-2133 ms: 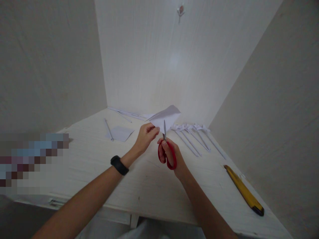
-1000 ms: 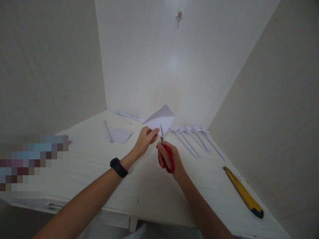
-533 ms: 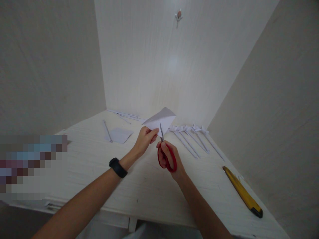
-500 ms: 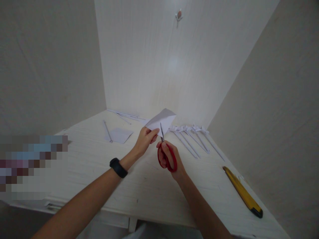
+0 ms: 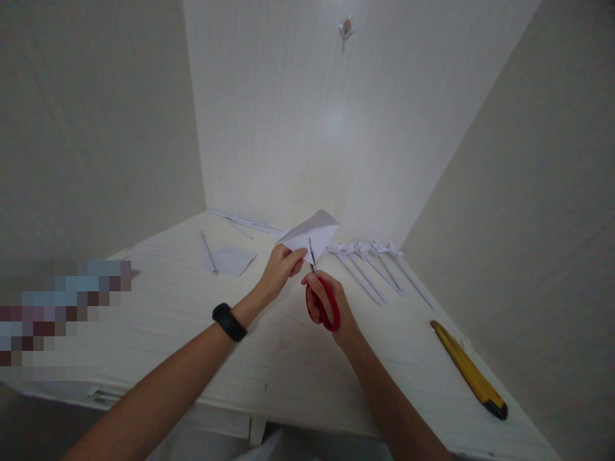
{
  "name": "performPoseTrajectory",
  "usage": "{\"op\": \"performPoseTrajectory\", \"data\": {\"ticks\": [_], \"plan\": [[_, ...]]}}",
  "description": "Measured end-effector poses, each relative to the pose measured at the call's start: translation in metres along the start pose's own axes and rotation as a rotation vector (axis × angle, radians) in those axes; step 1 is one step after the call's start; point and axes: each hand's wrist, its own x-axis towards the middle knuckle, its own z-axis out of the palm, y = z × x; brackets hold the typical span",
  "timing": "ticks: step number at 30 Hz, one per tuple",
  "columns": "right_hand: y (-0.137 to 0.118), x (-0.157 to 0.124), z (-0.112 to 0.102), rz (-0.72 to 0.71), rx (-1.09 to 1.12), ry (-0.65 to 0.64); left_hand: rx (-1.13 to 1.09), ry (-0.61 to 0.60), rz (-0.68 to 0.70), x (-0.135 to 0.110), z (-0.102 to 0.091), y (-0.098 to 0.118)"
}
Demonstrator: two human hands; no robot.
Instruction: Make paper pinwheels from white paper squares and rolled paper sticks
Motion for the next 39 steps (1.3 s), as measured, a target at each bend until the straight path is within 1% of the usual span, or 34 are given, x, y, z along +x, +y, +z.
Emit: {"op": "performPoseTrajectory", "data": {"ticks": [8,12,16,23,35,39], "plan": [[0.0011,-0.0005,0.0008,-0.020,-0.104,0.018,-0.003,-0.005,-0.019,-0.0011,0.0017,0.0007],[0.0021,0.0000,0.0004,-0.010,-0.126,0.029,-0.003,-0.006,-0.032,-0.0014,0.0027,0.0014],[0.0031,-0.0005,0.0009,-0.028,-0.160,0.037,0.004,-0.005,-0.042,-0.0018,0.0034,0.0016],[0.0052,-0.0004,-0.0001,-0.045,-0.211,0.052,-0.005,-0.008,-0.032,-0.0021,0.0036,0.0025],[-0.0024,-0.0032,0.0014,-0.101,-0.329,0.063,-0.060,-0.034,-0.011,-0.0013,0.0035,-0.0006],[-0.0032,-0.0035,0.0017,-0.069,-0.301,0.095,-0.057,-0.029,0.014,-0.0020,0.0013,-0.0024]]}}
